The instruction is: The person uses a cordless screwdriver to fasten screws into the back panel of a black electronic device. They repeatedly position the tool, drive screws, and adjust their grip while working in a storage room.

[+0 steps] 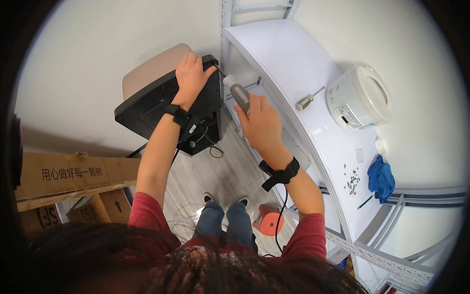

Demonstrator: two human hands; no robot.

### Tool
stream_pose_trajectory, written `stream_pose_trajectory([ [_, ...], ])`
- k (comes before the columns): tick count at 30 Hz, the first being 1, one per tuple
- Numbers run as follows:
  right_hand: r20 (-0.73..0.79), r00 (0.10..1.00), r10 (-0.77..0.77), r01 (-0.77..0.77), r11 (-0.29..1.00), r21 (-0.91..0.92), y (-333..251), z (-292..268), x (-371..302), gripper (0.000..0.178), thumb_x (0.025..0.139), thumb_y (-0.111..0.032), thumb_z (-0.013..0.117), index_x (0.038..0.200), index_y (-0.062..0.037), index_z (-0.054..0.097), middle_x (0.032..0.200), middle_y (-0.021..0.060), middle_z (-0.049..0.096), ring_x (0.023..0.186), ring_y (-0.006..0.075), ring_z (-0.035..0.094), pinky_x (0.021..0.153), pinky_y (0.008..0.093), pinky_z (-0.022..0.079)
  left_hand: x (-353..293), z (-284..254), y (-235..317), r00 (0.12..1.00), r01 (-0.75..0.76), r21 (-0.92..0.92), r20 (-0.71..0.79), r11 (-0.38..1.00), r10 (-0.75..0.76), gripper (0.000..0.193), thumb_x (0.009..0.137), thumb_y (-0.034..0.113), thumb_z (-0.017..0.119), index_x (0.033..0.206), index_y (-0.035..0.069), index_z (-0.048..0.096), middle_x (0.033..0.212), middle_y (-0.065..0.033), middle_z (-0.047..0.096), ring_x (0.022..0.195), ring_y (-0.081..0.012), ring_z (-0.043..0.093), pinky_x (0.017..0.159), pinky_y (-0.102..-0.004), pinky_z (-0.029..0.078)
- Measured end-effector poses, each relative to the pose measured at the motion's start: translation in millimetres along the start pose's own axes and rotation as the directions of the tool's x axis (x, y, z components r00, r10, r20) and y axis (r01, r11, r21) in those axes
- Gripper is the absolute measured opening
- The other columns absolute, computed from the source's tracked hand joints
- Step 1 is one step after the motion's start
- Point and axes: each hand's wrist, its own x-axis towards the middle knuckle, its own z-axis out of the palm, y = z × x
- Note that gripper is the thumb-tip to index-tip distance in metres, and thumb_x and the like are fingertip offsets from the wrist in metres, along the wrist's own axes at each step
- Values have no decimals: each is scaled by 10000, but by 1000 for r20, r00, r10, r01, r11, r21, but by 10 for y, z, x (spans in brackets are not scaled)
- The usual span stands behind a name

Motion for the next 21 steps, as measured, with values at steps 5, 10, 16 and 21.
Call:
stream_pose_trajectory([
  [5, 151, 968, 201, -200, 980, -23, -91, -84, 94, 372, 803, -295, 681, 998, -10, 540, 898, 114, 557, 632, 266, 575, 507, 344, 445, -25, 10, -36, 1000, 4, 21, -8, 1000, -4, 397, 585, 411, 782, 689, 65, 617, 722, -33, 492, 727, -212, 532, 601, -331, 409],
  [10, -230, 935, -269, 276, 961, -4, 30, 63, 58, 314, 852, -327, 644, 937, -44, 538, 727, 102, 583, 571, 269, 574, 488, 378, 432, 19, -17, 5, 1000, 1, -29, -15, 1000, -1, 415, 578, 381, 795, 715, 44, 594, 707, -55, 502, 710, -241, 542, 601, -353, 435],
  [16, 180, 952, 246, -271, 954, 130, -21, 3, 26, 395, 846, -319, 647, 1088, -32, 525, 752, 115, 577, 581, 279, 573, 494, 385, 437, 6, 5, 12, 999, 39, -3, 8, 999, -39, 404, 582, 404, 791, 696, 58, 616, 737, -37, 500, 734, -221, 533, 623, -342, 410],
  [21, 89, 995, 32, -46, 987, 153, -52, -5, -33, 437, 834, -315, 665, 1140, -35, 527, 743, 139, 608, 561, 277, 592, 507, 352, 451, 3, 24, -6, 999, 35, -24, -1, 999, -35, 391, 588, 392, 791, 693, 59, 615, 742, -39, 504, 738, -227, 537, 629, -351, 412],
])
